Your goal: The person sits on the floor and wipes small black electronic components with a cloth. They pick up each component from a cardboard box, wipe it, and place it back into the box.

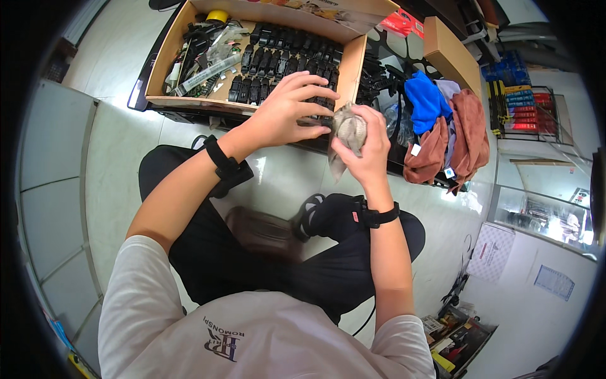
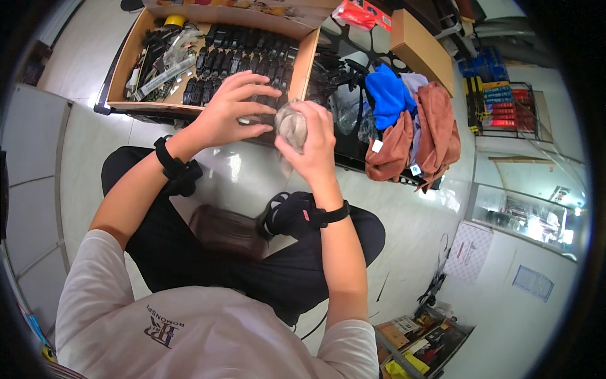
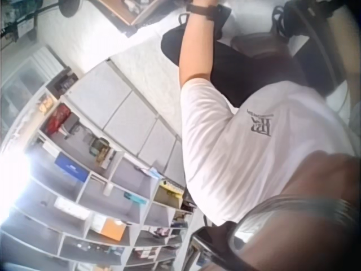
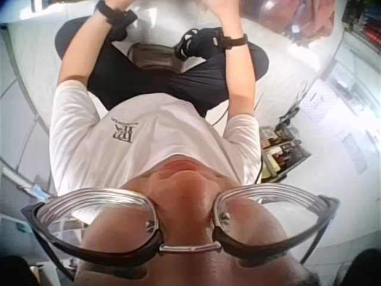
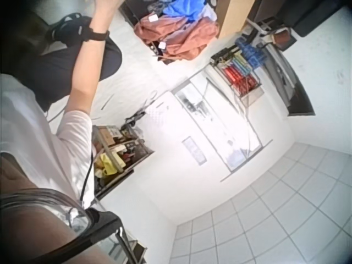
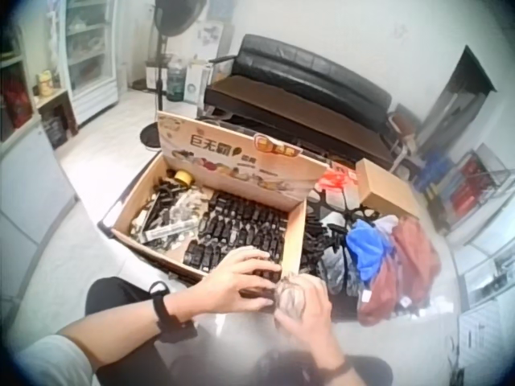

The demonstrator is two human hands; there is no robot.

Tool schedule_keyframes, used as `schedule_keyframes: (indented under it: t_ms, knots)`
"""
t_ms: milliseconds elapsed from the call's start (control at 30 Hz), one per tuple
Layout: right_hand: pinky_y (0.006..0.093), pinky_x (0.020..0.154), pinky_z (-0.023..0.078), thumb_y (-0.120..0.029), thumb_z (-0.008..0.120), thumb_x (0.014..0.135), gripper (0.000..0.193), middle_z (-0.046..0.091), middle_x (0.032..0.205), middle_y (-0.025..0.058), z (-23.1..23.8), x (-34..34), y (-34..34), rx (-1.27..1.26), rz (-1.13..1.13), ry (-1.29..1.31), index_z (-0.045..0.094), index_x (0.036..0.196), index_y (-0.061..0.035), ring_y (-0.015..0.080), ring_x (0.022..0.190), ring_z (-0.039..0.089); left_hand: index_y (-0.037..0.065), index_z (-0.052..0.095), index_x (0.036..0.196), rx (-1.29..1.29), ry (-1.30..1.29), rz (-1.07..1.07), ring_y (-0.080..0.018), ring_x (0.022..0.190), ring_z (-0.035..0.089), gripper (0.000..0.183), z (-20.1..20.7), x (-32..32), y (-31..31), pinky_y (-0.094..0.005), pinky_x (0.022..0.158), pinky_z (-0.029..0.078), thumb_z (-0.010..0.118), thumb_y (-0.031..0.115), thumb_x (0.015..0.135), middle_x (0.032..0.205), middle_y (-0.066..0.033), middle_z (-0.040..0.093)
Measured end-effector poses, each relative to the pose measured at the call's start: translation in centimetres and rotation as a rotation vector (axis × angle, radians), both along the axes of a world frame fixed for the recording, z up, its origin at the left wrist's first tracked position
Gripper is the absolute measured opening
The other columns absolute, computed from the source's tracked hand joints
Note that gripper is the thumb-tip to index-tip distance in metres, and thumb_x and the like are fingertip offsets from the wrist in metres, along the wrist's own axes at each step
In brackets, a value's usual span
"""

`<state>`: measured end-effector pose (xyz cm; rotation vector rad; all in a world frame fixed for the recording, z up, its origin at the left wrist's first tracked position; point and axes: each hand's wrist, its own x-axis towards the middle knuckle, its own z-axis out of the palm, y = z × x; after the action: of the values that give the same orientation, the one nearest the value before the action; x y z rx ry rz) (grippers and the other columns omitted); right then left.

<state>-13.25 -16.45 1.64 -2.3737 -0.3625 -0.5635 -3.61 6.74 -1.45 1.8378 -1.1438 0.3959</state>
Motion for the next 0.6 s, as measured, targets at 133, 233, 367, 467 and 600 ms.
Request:
schedule_keyframes:
  t_ms: [133, 233, 367, 467, 600]
  knots:
    - [0.0461, 0.106, 0.058, -0.009, 0.095, 0.076, 0.065, 0.071, 0.13, 0.0189, 2.5, -0.3, 0.7, -0.027, 0.014, -0.227, 0.066, 0.134, -0.0046, 0.0367, 0.12, 0.071, 0.013, 0.086, 0.101, 0.05, -0.104, 0.066, -0.0294, 0.145, 0.058, 0.026, 0.4, 0.0, 0.3, -0.0566, 0.13, 0.039, 0.093, 0.021, 0.078, 0.136, -0.0001, 0.075]
    - [0.0496, 0.106, 0.057, -0.013, 0.096, 0.076, 0.069, 0.07, 0.133, 0.0193, 3.1, -0.5, 2.5, -0.096, 0.182, -0.27, 0.064, 0.137, -0.0054, 0.04, 0.12, 0.069, 0.011, 0.086, 0.098, 0.056, -0.157, 0.078, -0.0282, 0.144, 0.059, 0.025, 0.4, -0.1, -0.3, -0.0565, 0.13, 0.038, 0.09, 0.019, 0.075, 0.132, 0.0006, 0.075]
    - [0.0518, 0.106, 0.055, -0.015, 0.096, 0.072, 0.072, 0.067, 0.138, 0.0179, 1.6, 0.5, 1.6, -0.07, 0.074, -0.195, 0.065, 0.137, -0.0076, 0.042, 0.121, 0.065, 0.011, 0.086, 0.099, 0.072, -0.179, 0.085, -0.0293, 0.144, 0.059, 0.026, 0.5, 0.0, 0.2, -0.0574, 0.13, 0.037, 0.089, 0.017, 0.074, 0.132, 0.0019, 0.075]
    - [0.0498, 0.107, 0.055, -0.014, 0.094, 0.073, 0.07, 0.068, 0.135, 0.0186, 0.9, 0.9, 0.1, -0.06, -0.049, -0.163, 0.065, 0.136, -0.0069, 0.0422, 0.121, 0.065, 0.013, 0.087, 0.098, 0.034, -0.142, 0.087, -0.0281, 0.144, 0.059, 0.027, 1.0, -0.2, -0.1, -0.0574, 0.131, 0.037, 0.091, 0.018, 0.071, 0.129, 0.0038, 0.076]
    - [0.0488, 0.106, 0.056, -0.019, 0.097, 0.076, 0.068, 0.07, 0.133, 0.0186, 1.9, -0.4, 2.0, 0.035, 0.179, -0.239, 0.066, 0.135, -0.0074, 0.0396, 0.12, 0.068, 0.014, 0.086, 0.097, 0.104, -0.16, 0.137, -0.026, 0.144, 0.058, 0.027, 1.0, -0.2, 0.5, -0.0562, 0.131, 0.036, 0.091, 0.018, 0.07, 0.127, 0.0055, 0.075]
